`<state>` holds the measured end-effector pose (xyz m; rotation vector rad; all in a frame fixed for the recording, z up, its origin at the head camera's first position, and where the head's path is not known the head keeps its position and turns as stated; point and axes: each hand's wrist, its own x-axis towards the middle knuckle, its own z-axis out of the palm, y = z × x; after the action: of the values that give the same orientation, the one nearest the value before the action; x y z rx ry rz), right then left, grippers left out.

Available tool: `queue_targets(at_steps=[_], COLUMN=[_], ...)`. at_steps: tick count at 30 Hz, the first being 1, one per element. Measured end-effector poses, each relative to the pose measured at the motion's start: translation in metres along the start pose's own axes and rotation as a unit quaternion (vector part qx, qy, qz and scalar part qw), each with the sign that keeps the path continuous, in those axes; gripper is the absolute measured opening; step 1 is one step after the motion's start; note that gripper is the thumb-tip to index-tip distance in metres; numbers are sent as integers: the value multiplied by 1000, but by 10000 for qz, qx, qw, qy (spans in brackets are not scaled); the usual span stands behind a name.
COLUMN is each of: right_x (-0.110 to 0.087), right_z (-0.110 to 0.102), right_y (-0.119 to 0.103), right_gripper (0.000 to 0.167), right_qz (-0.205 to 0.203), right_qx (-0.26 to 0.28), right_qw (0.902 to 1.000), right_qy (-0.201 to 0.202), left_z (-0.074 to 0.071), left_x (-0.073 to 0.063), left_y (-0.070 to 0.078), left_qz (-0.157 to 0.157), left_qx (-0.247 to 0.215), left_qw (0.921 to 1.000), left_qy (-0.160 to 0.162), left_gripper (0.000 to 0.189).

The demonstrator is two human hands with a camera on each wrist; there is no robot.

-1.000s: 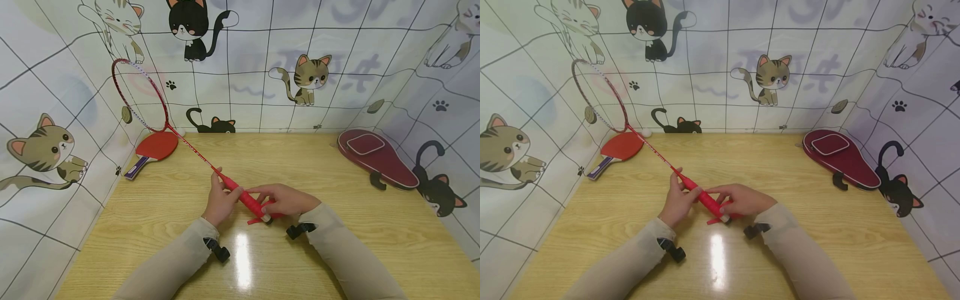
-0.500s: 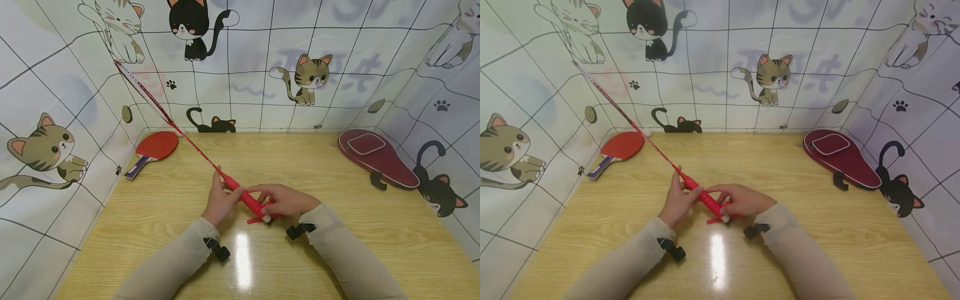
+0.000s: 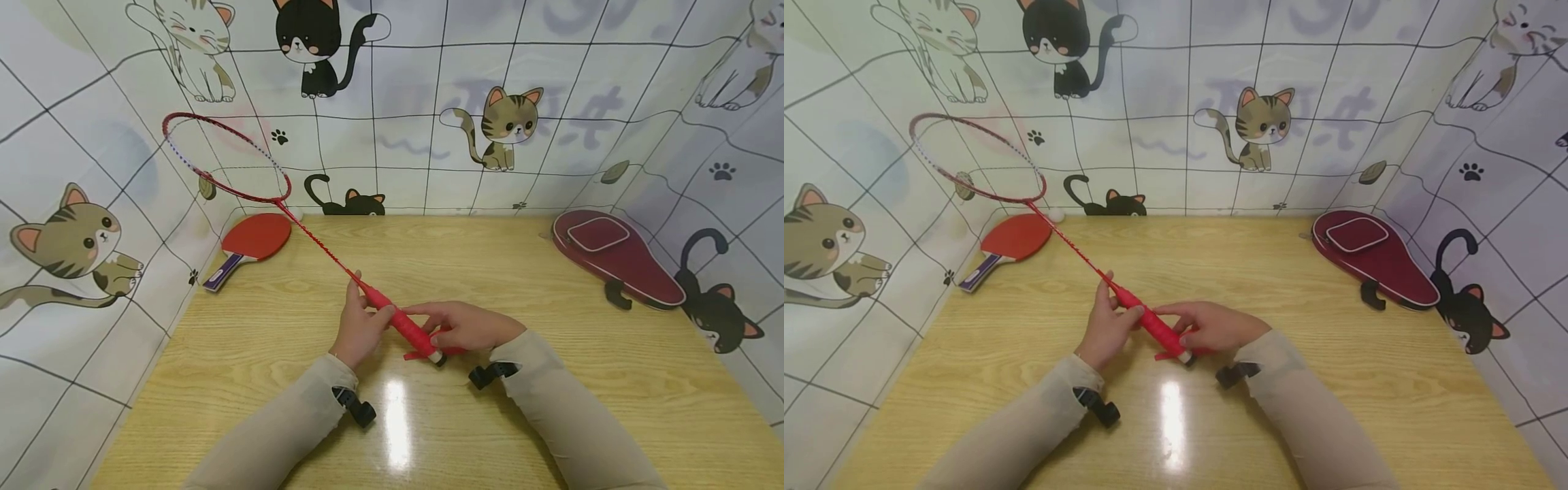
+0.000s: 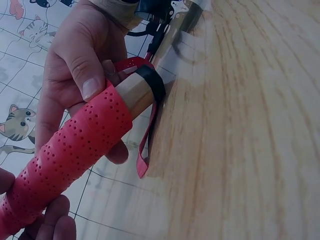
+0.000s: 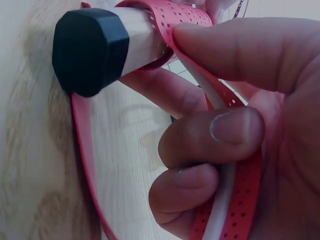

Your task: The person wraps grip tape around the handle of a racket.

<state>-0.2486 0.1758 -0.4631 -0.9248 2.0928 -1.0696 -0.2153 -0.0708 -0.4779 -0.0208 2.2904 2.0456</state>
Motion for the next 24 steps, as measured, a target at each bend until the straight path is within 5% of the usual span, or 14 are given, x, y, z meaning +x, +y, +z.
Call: queue_targets(at_steps=[12, 24], right_x=[0, 1], right_z=[1, 1], right_y=[-1, -1], right_gripper=[72, 72], right_qz=[258, 104], right_qx=[-41, -161], right_qw=[9993, 9997], right_qy=[268, 116], left_z=[-1, -1], left_x=[0, 0], left_y=[2, 3], left_qz=[-27, -112], left_qx=[138, -93], left_qw=[9999, 9999], left_qy=[-60, 29], left_gripper=[99, 99])
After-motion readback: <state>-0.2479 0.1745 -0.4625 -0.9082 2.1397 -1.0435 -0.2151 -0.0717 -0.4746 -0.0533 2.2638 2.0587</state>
